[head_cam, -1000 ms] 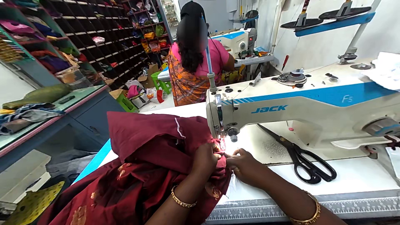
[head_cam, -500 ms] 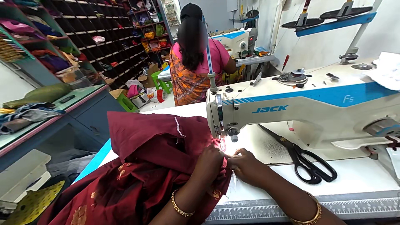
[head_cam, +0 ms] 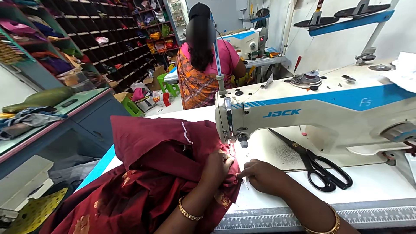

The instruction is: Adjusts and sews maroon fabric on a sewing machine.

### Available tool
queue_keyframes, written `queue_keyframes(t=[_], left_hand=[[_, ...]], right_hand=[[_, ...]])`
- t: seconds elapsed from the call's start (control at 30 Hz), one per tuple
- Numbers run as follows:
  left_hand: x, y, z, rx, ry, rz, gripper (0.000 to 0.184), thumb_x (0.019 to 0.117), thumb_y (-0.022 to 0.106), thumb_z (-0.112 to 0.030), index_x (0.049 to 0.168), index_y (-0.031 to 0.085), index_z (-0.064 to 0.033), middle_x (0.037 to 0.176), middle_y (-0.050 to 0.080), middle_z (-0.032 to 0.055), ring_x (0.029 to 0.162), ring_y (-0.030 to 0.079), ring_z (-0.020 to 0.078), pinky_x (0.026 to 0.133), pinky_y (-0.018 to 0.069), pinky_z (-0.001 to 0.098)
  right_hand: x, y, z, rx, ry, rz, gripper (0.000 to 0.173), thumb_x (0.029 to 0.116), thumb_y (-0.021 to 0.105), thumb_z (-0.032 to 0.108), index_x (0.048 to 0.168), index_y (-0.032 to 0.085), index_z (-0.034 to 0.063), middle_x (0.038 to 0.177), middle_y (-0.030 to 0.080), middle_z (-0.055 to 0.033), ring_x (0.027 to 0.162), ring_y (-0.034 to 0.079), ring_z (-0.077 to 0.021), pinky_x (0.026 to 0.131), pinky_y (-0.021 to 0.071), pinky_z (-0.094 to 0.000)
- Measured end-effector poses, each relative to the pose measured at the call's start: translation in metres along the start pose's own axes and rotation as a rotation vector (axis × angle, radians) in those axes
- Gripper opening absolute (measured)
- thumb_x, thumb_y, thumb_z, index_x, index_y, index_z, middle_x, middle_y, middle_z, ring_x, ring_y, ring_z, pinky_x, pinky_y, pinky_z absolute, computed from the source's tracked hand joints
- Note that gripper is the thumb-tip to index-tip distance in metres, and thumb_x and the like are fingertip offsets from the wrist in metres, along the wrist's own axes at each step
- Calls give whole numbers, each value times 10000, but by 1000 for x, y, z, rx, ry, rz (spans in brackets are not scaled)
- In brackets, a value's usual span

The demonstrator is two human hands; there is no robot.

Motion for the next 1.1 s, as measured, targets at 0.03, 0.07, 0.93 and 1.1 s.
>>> queue_keyframes(t=[0.03, 0.07, 0.93, 1.1], left_hand=[[0, -1, -1, 5, -14, 5, 208, 994, 676, -182, 925, 775, -13, 963, 718, 132, 938, 687, 245, 879, 550, 413], [0, -2, -3, 16, -31, 18, 203, 993, 678, -184, 940, 777, -15, 967, 718, 134, 937, 689, 248, 879, 552, 416], [5, -1, -28, 181, -92, 88, 231, 1038, 581, -136, 1088, 726, 36, 1109, 702, 199, 1083, 678, 330, 975, 527, 472], [5, 1, -29, 195, -124, 145, 230, 1036, 597, -154, 1069, 730, 30, 1108, 700, 188, 1073, 681, 313, 968, 533, 461]], right_hand=[[0, 0, 0, 1, -6, -5, 404, 977, 469, -3, 1222, 764, 125, 1022, 702, -118, 1026, 627, -264, 919, 486, -409], [0, 0, -1, 3, -12, -12, 403, 975, 470, -5, 1214, 768, 124, 1012, 702, -120, 1017, 627, -264, 910, 486, -408], [-3, 1, -11, 105, -161, 78, 237, 926, 610, 92, 1080, 788, 64, 888, 682, -102, 799, 617, -186, 746, 506, -376], [-2, 1, -15, 112, -181, 47, 234, 950, 588, 112, 1054, 792, 63, 883, 692, -90, 805, 625, -167, 750, 509, -360]])
Point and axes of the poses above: each hand's wrist, its own x-axis towards the middle knuckle, its own y-axis out of the palm, z = x × y, the point moved 2 cm from there along x, towards the middle knuckle
